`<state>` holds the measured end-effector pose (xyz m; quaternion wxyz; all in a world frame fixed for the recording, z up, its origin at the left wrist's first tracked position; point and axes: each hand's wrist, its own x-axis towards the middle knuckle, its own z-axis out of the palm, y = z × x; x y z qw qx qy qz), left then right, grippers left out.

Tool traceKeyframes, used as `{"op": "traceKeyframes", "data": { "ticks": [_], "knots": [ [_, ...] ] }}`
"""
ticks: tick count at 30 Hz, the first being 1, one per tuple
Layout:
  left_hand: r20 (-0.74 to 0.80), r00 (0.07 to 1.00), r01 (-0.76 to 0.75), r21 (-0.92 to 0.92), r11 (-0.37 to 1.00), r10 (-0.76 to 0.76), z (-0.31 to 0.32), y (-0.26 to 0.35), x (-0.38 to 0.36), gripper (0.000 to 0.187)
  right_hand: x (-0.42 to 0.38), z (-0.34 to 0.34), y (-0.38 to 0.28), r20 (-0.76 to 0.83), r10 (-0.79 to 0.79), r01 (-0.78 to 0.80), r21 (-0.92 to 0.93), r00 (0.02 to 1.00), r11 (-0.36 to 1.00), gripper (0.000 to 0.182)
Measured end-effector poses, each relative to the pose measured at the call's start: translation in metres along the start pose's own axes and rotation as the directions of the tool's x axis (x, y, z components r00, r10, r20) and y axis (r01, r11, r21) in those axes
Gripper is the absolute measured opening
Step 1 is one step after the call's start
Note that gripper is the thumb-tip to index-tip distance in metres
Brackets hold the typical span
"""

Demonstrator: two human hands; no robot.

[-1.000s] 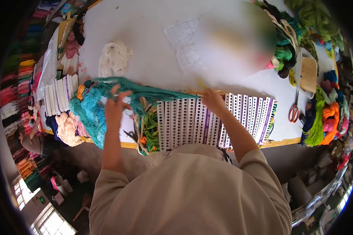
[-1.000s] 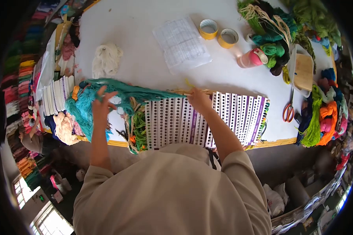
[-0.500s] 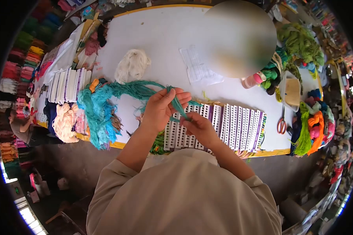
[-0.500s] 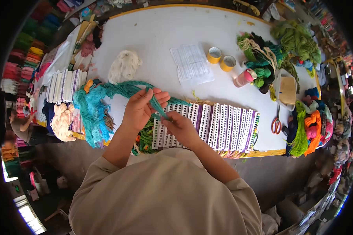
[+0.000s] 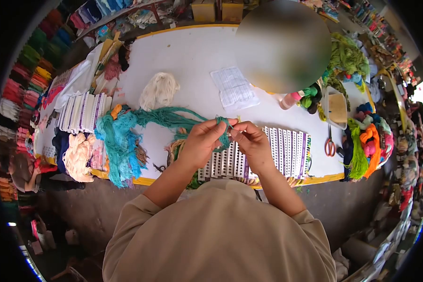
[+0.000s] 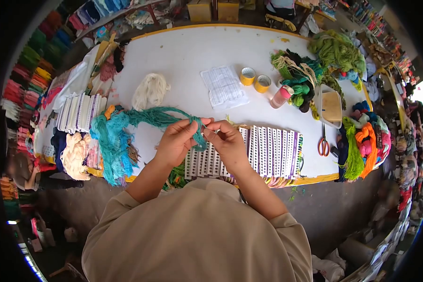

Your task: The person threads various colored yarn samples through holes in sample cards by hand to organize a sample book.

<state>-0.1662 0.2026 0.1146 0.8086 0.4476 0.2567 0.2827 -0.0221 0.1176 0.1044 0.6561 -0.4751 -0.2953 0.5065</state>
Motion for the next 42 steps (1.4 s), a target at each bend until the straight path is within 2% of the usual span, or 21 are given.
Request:
{"op": "traceKeyframes", "data": {
  "ticks": [2,6,7,8,9,12,14,15,16,17,19,21,23,25,27,31,35,37,40,42],
  "knots": [
    [-0.001,1.000,0.006,0.036,0.999,-0.006,-0.001,0.000,-0.004,0.035,-0.007,0.002,-0.009,0.004,0.137,-0.136,0.113,0.991,0.984,0.007],
    [-0.030,1.000,0.010,0.085,0.996,-0.007,0.008,0.002,-0.008,0.033,-0.010,0.008,-0.010,-0.046,0.108,-0.100,0.150,0.993,0.984,0.008],
    [-0.026,1.000,0.010,0.088,0.996,-0.007,0.011,0.003,-0.010,0.033,-0.011,0.008,-0.010,-0.049,0.086,-0.082,0.069,0.995,0.994,0.008],
    [-0.027,0.999,-0.033,0.202,0.979,0.039,0.015,0.004,-0.013,0.032,-0.012,0.008,-0.009,-0.050,0.064,-0.065,-0.012,0.997,0.998,0.008],
    [-0.022,0.996,-0.076,0.313,0.947,0.087,0.018,0.004,-0.013,0.031,-0.012,0.008,-0.009,-0.052,0.060,-0.061,-0.012,0.997,0.998,0.008],
    [-0.027,0.992,-0.114,0.254,0.961,0.125,0.023,0.001,-0.011,0.029,-0.011,0.006,-0.006,-0.058,0.038,-0.039,-0.025,0.998,0.999,0.008],
    [-0.038,0.991,-0.114,0.230,0.966,0.126,0.020,-0.002,-0.007,0.029,-0.012,0.004,-0.006,-0.053,0.071,-0.067,0.070,0.996,0.995,0.009],
    [-0.044,0.994,-0.099,0.110,0.989,0.105,0.018,-0.004,-0.003,0.031,-0.012,0.005,-0.007,-0.053,0.070,-0.066,0.070,0.996,0.995,0.009],
    [-0.048,0.995,-0.083,-0.013,0.996,0.082,0.015,-0.007,-0.001,0.032,-0.013,0.006,-0.010,-0.071,0.087,-0.074,0.173,0.994,0.982,0.010],
    [-0.048,0.995,-0.083,-0.012,0.996,0.082,0.012,-0.008,-0.001,0.032,-0.013,0.006,-0.011,-0.087,0.107,-0.079,0.274,0.990,0.959,0.010],
    [0.045,0.999,0.002,-0.242,0.970,0.009,0.012,0.000,-0.003,0.034,-0.012,0.001,-0.009,-0.070,0.107,-0.083,0.277,0.992,0.957,0.011],
    [0.047,0.999,0.018,-0.198,0.980,-0.009,0.016,0.004,-0.004,0.034,-0.010,-0.002,-0.006,-0.053,0.106,-0.087,0.280,0.993,0.956,0.011],
    [0.049,0.998,0.034,-0.155,0.987,-0.027,0.020,0.007,-0.005,0.035,-0.009,-0.002,-0.005,-0.012,0.110,-0.108,0.086,0.994,0.990,0.011],
    [-0.005,1.000,0.007,0.081,0.997,-0.007,0.023,0.009,-0.007,0.032,-0.009,0.007,-0.011,-0.028,0.075,-0.075,0.014,0.997,0.997,0.011],
    [0.015,1.000,0.007,0.052,0.999,-0.008,0.020,0.008,-0.006,0.032,-0.008,0.007,-0.010,-0.031,0.054,-0.054,-0.014,0.998,0.998,0.009],
    [-0.007,1.000,-0.006,-0.074,0.997,0.005,0.020,0.005,-0.002,0.031,-0.005,0.000,-0.006,-0.021,0.103,-0.101,0.088,0.994,0.991,0.009],
    [-0.021,1.000,0.005,-0.104,0.995,-0.007,0.017,0.003,-0.001,0.028,-0.005,0.004,-0.011,-0.027,0.136,-0.130,0.152,0.990,0.980,0.007],
    [-0.034,0.999,-0.037,0.064,0.997,0.039,0.011,-0.003,0.002,0.023,-0.004,0.005,-0.011,-0.035,0.137,-0.131,0.149,0.990,0.980,0.007],
    [-0.080,0.995,-0.056,0.128,0.990,0.067,0.006,-0.009,0.004,0.022,-0.003,0.005,-0.010,-0.031,0.151,-0.145,0.149,0.988,0.978,0.007],
    [-0.094,0.994,-0.044,0.077,0.996,0.051,0.001,-0.014,0.006,0.021,-0.003,0.004,-0.008,-0.013,0.156,-0.151,0.187,0.988,0.971,0.008]
  ]
}}
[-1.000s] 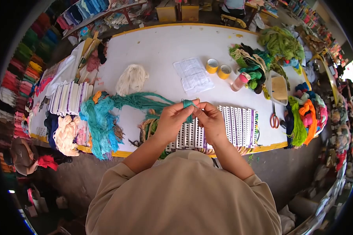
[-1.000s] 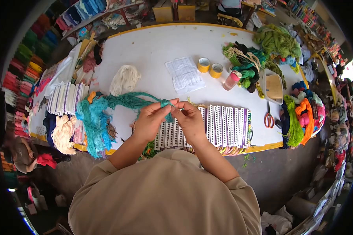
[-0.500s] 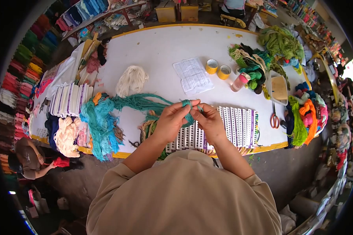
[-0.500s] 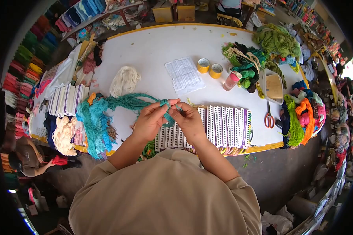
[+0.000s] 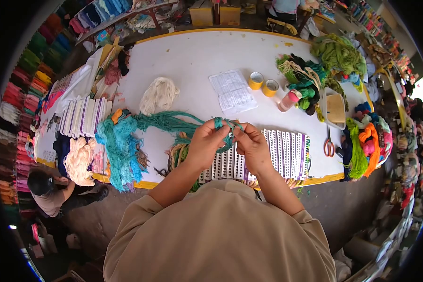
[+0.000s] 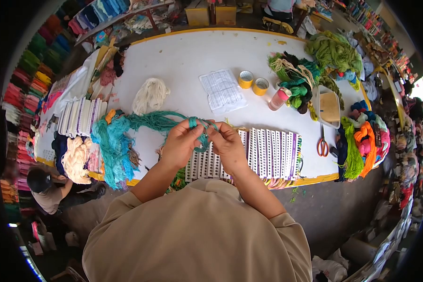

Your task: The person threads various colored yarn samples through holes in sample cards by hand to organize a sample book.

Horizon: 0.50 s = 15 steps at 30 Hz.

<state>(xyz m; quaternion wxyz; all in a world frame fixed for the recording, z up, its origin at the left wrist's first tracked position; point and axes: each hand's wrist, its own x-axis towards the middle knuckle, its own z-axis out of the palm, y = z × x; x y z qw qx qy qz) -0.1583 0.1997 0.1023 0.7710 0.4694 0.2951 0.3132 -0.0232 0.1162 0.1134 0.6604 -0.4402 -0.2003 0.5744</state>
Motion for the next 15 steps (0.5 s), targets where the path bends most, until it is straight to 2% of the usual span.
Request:
{"op": "traceKeyframes", "data": {
  "ticks": [2,4,7,9,10,13,15],
  "knots": [
    [-0.011,1.000,0.018,-0.050,0.999,-0.019,-0.002,-0.003,0.000,0.021,0.001,0.000,0.001,0.006,0.000,0.000,-0.001,1.000,1.000,0.008],
    [0.024,0.999,-0.020,-0.200,0.980,0.025,0.005,0.003,-0.002,0.022,0.001,0.001,0.000,0.013,-0.001,0.001,-0.001,1.000,1.000,0.009],
    [0.043,0.999,-0.010,-0.223,0.975,0.020,0.002,0.000,-0.002,0.025,0.000,0.004,-0.001,-0.018,-0.016,0.015,-0.013,1.000,1.000,0.009],
    [0.054,0.998,0.002,-0.220,0.975,0.010,0.002,0.000,-0.001,0.028,0.001,0.001,0.000,0.023,-0.071,0.074,-0.213,0.997,0.974,0.009],
    [0.067,0.998,0.015,-0.217,0.976,-0.001,0.003,0.000,-0.001,0.031,0.002,-0.001,0.001,0.022,-0.070,0.073,-0.213,0.997,0.974,0.009],
    [0.090,0.996,0.013,-0.225,0.974,0.007,0.003,0.004,-0.004,0.034,0.002,-0.002,0.001,0.024,-0.074,0.077,-0.129,0.997,0.989,0.009],
    [0.086,0.996,0.025,-0.237,0.971,-0.005,0.005,0.010,-0.005,0.036,0.001,0.001,-0.002,-0.074,-0.017,0.024,0.085,0.997,0.996,0.009]
  ]
}}
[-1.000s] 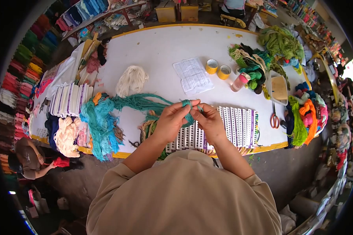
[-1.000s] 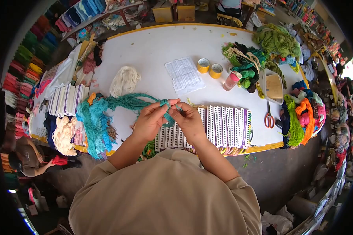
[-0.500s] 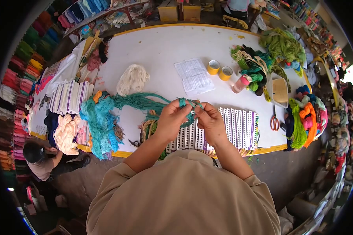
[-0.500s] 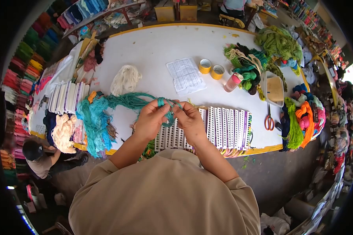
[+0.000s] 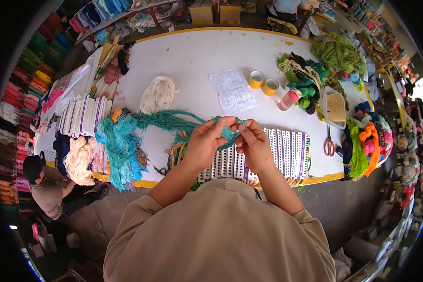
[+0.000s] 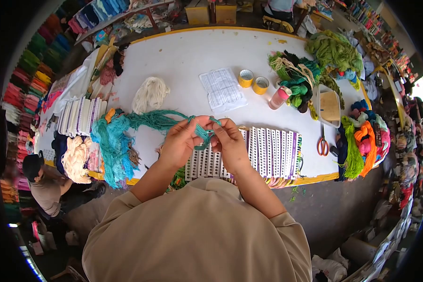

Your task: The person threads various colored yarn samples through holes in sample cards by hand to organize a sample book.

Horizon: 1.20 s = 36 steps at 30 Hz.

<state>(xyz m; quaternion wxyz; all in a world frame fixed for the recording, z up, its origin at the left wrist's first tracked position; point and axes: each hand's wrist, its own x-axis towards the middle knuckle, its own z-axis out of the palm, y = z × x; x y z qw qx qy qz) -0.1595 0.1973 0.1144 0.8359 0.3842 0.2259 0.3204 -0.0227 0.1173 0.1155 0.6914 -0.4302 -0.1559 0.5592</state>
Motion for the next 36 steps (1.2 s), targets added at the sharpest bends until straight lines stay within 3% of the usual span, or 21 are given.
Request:
{"op": "traceKeyframes", "data": {
  "ticks": [2,4,5,7,9,17,21,23,26,29,36],
  "knots": [
    [-0.005,1.000,0.012,-0.013,1.000,-0.012,0.002,0.002,0.000,0.037,0.001,-0.006,0.001,0.025,-0.014,0.013,0.019,1.000,1.000,0.009],
    [0.042,0.998,0.036,0.034,0.999,-0.038,0.003,0.003,-0.001,0.037,0.000,-0.005,-0.002,0.128,-0.022,0.046,-0.191,0.992,0.981,0.008],
    [0.044,0.998,0.037,0.035,0.999,-0.039,0.005,0.003,-0.001,0.037,-0.001,-0.002,-0.002,0.101,-0.027,0.058,-0.310,0.994,0.949,0.008],
    [0.028,0.998,0.049,0.158,0.986,-0.054,0.008,0.004,-0.001,0.035,-0.001,-0.001,-0.001,0.094,-0.045,0.073,-0.314,0.994,0.947,0.009],
    [0.024,0.999,0.044,0.158,0.987,-0.049,0.008,0.003,0.000,0.034,-0.001,-0.002,0.000,0.087,-0.063,0.088,-0.320,0.994,0.943,0.009],
    [0.012,1.000,-0.022,0.080,0.997,0.021,-0.002,-0.010,0.003,0.031,-0.002,-0.007,-0.001,0.101,0.044,-0.038,-0.055,0.994,0.998,0.010],
    [-0.016,1.000,-0.021,0.094,0.995,0.023,-0.001,-0.008,0.001,0.031,0.000,-0.009,0.002,0.130,0.032,-0.026,-0.050,0.991,0.998,0.010],
    [-0.017,1.000,-0.024,0.100,0.995,0.026,0.000,-0.007,0.002,0.031,0.000,-0.005,0.003,0.057,0.010,-0.002,-0.127,0.998,0.992,0.012],
    [-0.026,1.000,0.002,0.115,0.993,0.001,0.001,-0.006,0.002,0.030,0.000,-0.004,0.004,0.083,-0.040,0.063,-0.293,0.996,0.954,0.012],
    [-0.001,1.000,-0.008,0.082,0.997,0.009,0.005,-0.003,0.001,0.029,0.004,-0.009,0.008,0.111,-0.062,0.095,-0.333,0.992,0.938,0.009],
    [-0.004,0.999,-0.045,0.115,0.992,0.046,-0.003,-0.010,0.004,0.021,0.002,-0.003,0.004,0.080,-0.047,0.061,-0.183,0.996,0.981,0.010]
  ]
}}
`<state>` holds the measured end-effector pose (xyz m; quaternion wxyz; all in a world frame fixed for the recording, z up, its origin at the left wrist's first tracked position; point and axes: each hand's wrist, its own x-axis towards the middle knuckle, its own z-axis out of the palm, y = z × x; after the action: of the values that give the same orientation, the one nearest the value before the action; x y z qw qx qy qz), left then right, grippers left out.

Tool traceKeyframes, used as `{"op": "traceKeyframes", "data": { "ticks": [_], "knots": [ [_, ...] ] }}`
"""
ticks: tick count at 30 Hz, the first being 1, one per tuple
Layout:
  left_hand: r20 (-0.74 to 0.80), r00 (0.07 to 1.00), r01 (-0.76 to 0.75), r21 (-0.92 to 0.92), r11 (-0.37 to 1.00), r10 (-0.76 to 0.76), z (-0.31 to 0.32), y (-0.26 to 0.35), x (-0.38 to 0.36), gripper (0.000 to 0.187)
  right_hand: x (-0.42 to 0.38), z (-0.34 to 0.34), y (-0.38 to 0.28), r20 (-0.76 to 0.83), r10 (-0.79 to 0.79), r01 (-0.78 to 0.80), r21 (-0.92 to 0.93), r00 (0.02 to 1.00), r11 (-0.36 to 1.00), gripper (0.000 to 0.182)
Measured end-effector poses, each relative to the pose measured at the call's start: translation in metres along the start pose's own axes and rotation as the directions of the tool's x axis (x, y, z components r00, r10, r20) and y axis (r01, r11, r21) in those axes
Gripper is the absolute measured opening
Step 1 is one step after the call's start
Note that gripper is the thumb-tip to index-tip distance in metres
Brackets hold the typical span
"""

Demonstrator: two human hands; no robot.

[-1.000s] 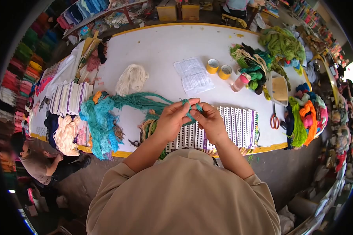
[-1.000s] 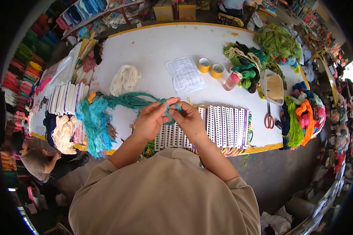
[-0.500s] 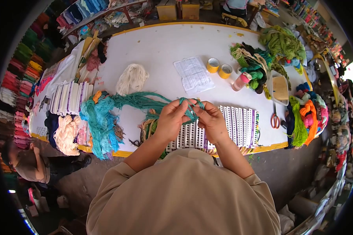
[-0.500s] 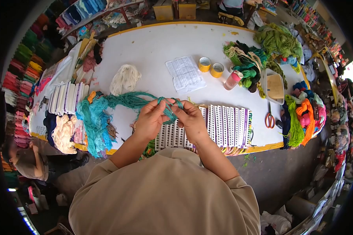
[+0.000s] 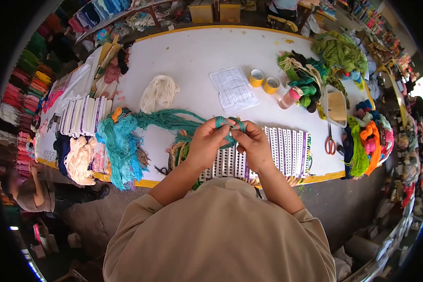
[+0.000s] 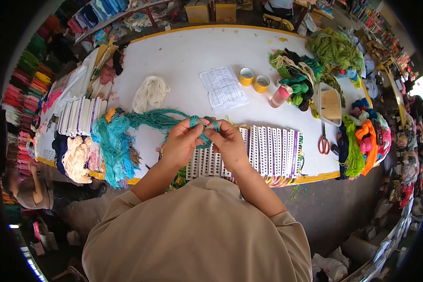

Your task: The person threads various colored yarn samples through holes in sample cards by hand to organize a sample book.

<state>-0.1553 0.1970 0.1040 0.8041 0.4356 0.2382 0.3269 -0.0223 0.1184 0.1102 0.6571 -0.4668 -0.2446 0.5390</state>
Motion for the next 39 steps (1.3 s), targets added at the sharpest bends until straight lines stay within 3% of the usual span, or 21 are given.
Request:
{"op": "traceKeyframes", "data": {
  "ticks": [2,21,23,26,33,39],
  "knots": [
    [0.008,1.000,-0.005,-0.027,1.000,0.005,0.001,-0.001,0.000,0.019,0.000,-0.003,0.000,0.028,0.038,-0.040,0.079,0.999,0.996,0.009],
    [0.014,0.998,0.069,-0.158,0.985,-0.068,-0.003,0.004,0.001,0.025,0.002,-0.003,-0.004,0.034,0.089,-0.092,0.102,0.995,0.991,0.008],
    [0.003,0.997,0.073,-0.148,0.986,-0.074,-0.003,0.003,0.001,0.025,0.003,-0.002,-0.001,0.010,0.044,-0.043,-0.100,0.999,0.994,0.010],
    [0.013,0.998,0.057,-0.134,0.989,-0.056,-0.001,0.001,0.001,0.027,0.004,-0.003,0.004,0.025,-0.030,0.034,-0.200,0.999,0.979,0.012],
    [0.027,0.998,0.068,-0.160,0.985,-0.065,0.001,0.003,0.002,0.030,0.004,-0.002,0.001,-0.020,0.009,-0.012,-0.134,1.000,0.991,0.014],
    [0.045,0.996,0.081,-0.181,0.980,-0.074,-0.003,0.001,0.003,0.032,0.007,-0.005,0.008,0.059,-0.128,0.140,-0.302,0.990,0.943,0.016]
  ]
}}
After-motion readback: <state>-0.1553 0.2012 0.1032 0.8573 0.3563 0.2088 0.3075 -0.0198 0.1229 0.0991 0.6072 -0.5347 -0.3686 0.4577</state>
